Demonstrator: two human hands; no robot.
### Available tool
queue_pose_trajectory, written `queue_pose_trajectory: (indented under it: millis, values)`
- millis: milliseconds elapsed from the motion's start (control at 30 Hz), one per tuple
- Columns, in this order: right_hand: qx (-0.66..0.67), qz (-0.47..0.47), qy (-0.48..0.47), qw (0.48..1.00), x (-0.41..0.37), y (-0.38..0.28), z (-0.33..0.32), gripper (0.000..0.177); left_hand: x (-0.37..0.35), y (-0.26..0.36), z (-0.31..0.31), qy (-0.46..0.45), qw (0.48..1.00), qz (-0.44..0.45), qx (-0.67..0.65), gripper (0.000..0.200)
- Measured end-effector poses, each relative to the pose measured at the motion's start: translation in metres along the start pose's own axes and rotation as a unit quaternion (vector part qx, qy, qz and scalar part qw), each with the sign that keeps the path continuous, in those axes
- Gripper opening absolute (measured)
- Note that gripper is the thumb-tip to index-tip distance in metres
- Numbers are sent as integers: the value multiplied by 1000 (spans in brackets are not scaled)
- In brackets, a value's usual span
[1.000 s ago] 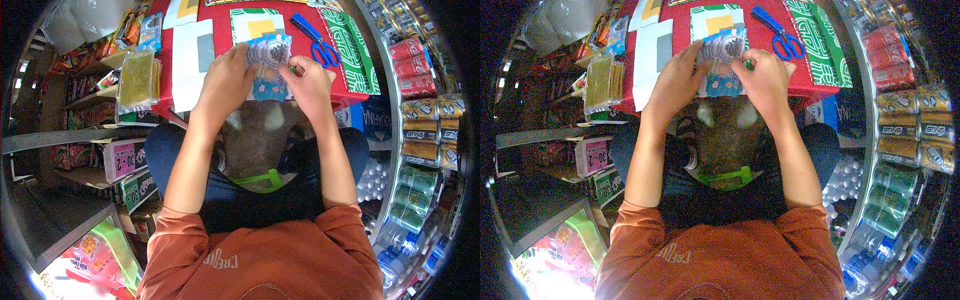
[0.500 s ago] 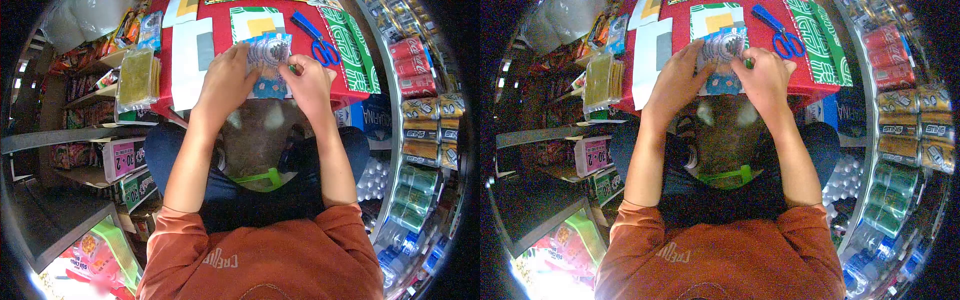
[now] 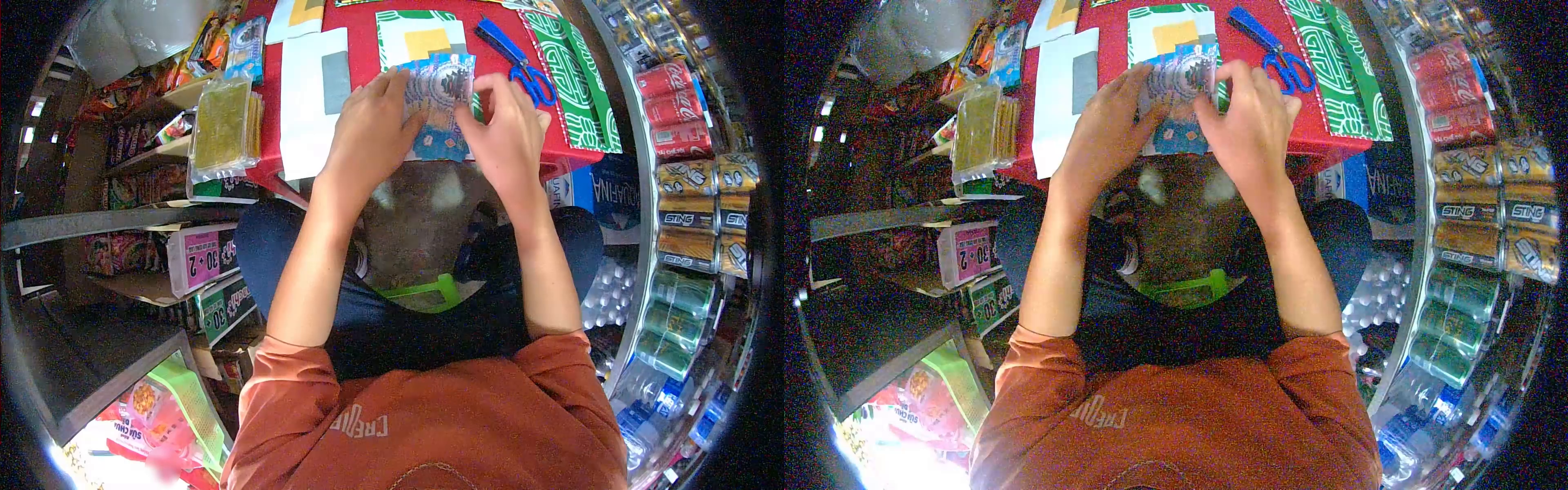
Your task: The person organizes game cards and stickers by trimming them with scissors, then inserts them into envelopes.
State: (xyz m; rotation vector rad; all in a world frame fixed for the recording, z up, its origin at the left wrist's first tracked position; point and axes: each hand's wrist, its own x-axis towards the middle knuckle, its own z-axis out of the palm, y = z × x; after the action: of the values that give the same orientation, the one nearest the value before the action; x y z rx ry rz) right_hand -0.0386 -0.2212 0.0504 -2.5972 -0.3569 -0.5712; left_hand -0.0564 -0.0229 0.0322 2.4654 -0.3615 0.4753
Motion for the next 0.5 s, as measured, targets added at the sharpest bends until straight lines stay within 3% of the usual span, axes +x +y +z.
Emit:
queue_pose_trajectory:
  millis: [167, 267, 500]
  values:
    - [-10, -92, 52, 994, 3, -7, -3, 64, -2, -1, 3, 15, 1000, 9, 3, 55]
    - [-5, -113, 71, 991, 3, -14, -5, 61, 0, -3, 5, 7, 1000, 7, -8, 54]
    - [-25, -214, -41, 976, -5, -7, 0, 42, -2, -4, 6, 14, 1000, 13, 12, 51]
